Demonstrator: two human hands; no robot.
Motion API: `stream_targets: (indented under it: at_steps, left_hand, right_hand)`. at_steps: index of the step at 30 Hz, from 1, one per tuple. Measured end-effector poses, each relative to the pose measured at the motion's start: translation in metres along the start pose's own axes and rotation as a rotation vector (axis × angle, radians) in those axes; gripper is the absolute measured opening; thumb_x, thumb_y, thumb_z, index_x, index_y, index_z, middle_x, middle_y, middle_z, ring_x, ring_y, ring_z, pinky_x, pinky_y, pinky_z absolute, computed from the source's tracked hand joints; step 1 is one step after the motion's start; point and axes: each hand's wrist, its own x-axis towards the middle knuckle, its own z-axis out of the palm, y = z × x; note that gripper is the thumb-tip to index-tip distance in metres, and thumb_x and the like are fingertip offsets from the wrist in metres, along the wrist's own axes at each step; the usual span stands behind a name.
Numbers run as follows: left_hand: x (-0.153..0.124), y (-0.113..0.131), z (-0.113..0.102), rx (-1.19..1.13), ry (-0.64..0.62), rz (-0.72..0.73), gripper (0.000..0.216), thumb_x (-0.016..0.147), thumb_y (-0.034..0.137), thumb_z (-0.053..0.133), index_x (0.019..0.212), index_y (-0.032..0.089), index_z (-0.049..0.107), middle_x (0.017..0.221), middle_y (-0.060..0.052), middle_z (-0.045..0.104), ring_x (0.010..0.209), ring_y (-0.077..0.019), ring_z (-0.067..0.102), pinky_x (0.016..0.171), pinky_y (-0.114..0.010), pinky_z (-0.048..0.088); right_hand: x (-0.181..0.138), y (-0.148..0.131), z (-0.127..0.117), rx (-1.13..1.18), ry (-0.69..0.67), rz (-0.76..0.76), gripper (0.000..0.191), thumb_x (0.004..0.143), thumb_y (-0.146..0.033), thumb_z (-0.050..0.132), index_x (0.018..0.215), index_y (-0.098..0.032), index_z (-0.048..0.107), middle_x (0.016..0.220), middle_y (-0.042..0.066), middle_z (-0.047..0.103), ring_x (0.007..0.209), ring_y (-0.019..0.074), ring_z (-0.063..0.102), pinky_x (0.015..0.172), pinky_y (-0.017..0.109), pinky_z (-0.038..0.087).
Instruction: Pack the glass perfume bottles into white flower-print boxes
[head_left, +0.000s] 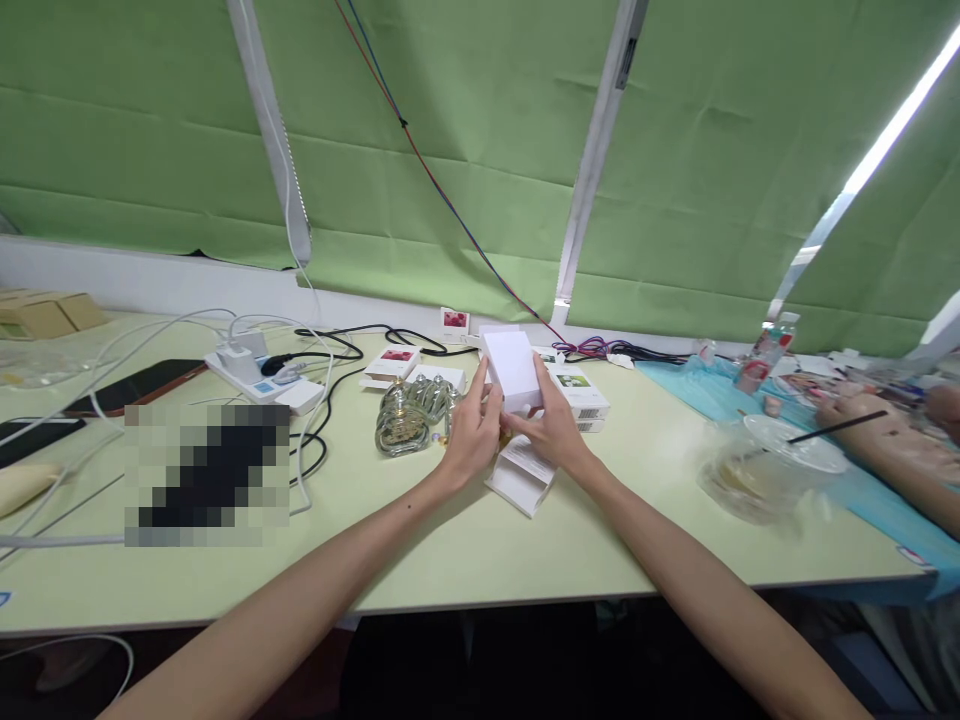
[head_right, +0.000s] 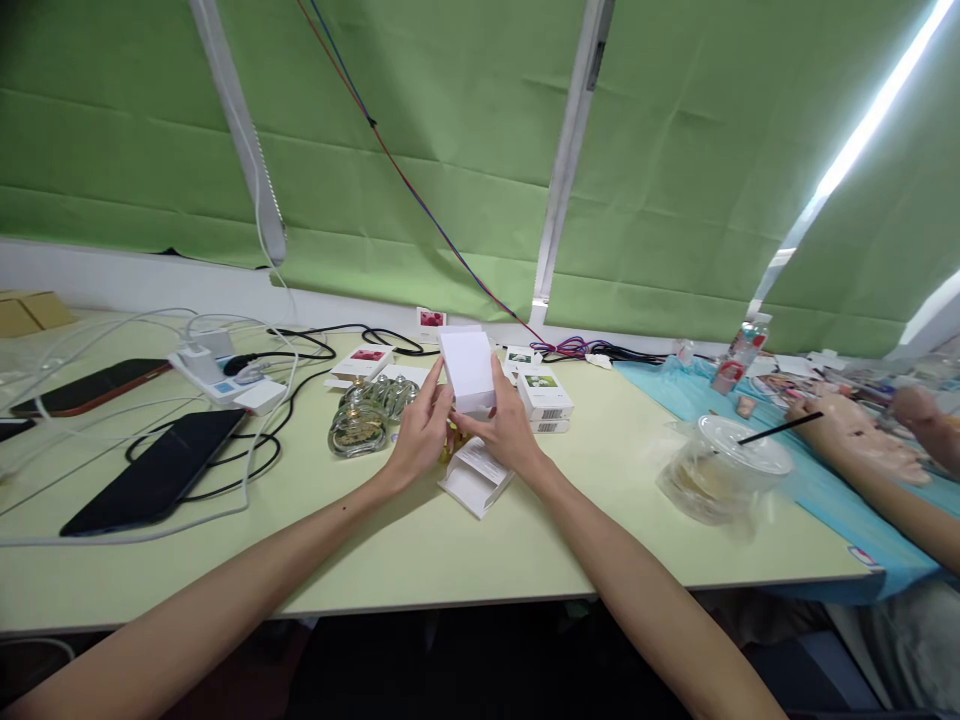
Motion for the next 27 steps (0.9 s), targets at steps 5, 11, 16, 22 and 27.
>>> stream_targets:
  at_steps: [5, 11, 16, 22, 27]
  left_hand:
    - [-0.0004, 0.0005, 0.0000, 0.019, 0.001, -0.011, 0.067, 0.101, 0.046, 0.041, 0.160, 0.017, 0.025, 0.066, 0.003, 0.058, 0.057, -0.0123, 0.052, 0.061, -0.024, 0.044]
    - [-0.0006, 0.0004, -0.0003, 0.031, 0.002, -0.017, 0.067, 0.102, 0.047, 0.039, 0.160, 0.018, 0.025, 0.062, 0.004, 0.055, 0.056, -0.0123, 0.051, 0.059, -0.023, 0.043]
    - [0.0000, -0.0017, -0.0001, 0.045, 0.010, -0.019, 0.066, 0.102, 0.048, 0.038, 0.159, 0.018, 0.026, 0.062, 0.004, 0.056, 0.056, -0.0129, 0.052, 0.061, -0.024, 0.044]
    - [-0.0009, -0.0011, 0.0006, 0.027, 0.008, -0.017, 0.066, 0.102, 0.051, 0.038, 0.159, 0.020, 0.028, 0.066, 0.003, 0.061, 0.055, -0.0125, 0.054, 0.062, -0.024, 0.047]
    - [-0.0004, 0.0011, 0.0013, -0.018, 0.018, 0.000, 0.066, 0.101, 0.052, 0.040, 0.157, 0.019, 0.031, 0.073, 0.000, 0.065, 0.058, -0.0129, 0.059, 0.064, -0.025, 0.050]
  right_hand:
    - [0.0004, 0.0010, 0.0004, -0.001, 0.004, 0.002, 0.106, 0.079, -0.043, 0.076, 0.163, -0.023, 0.013, 0.159, 0.016, 0.038, 0.101, 0.0247, 0.058, 0.075, 0.035, 0.054]
    - [0.0007, 0.0040, 0.0012, 0.000, 0.010, 0.006, 0.107, 0.078, -0.044, 0.077, 0.163, -0.023, 0.014, 0.153, 0.016, 0.045, 0.098, 0.0235, 0.059, 0.072, 0.034, 0.053]
    - [0.0005, 0.0034, 0.0011, -0.011, 0.005, 0.008, 0.107, 0.079, -0.048, 0.076, 0.163, -0.024, 0.013, 0.149, 0.015, 0.049, 0.097, 0.0240, 0.060, 0.072, 0.035, 0.053]
    - [0.0007, 0.0039, 0.0013, -0.019, 0.009, -0.004, 0.107, 0.080, -0.049, 0.075, 0.163, -0.024, 0.012, 0.147, 0.016, 0.051, 0.096, 0.0240, 0.060, 0.072, 0.035, 0.054]
    - [0.0003, 0.0044, 0.0011, -0.006, 0.002, -0.024, 0.106, 0.080, -0.047, 0.075, 0.163, -0.024, 0.012, 0.144, 0.015, 0.054, 0.096, 0.0238, 0.060, 0.070, 0.034, 0.054]
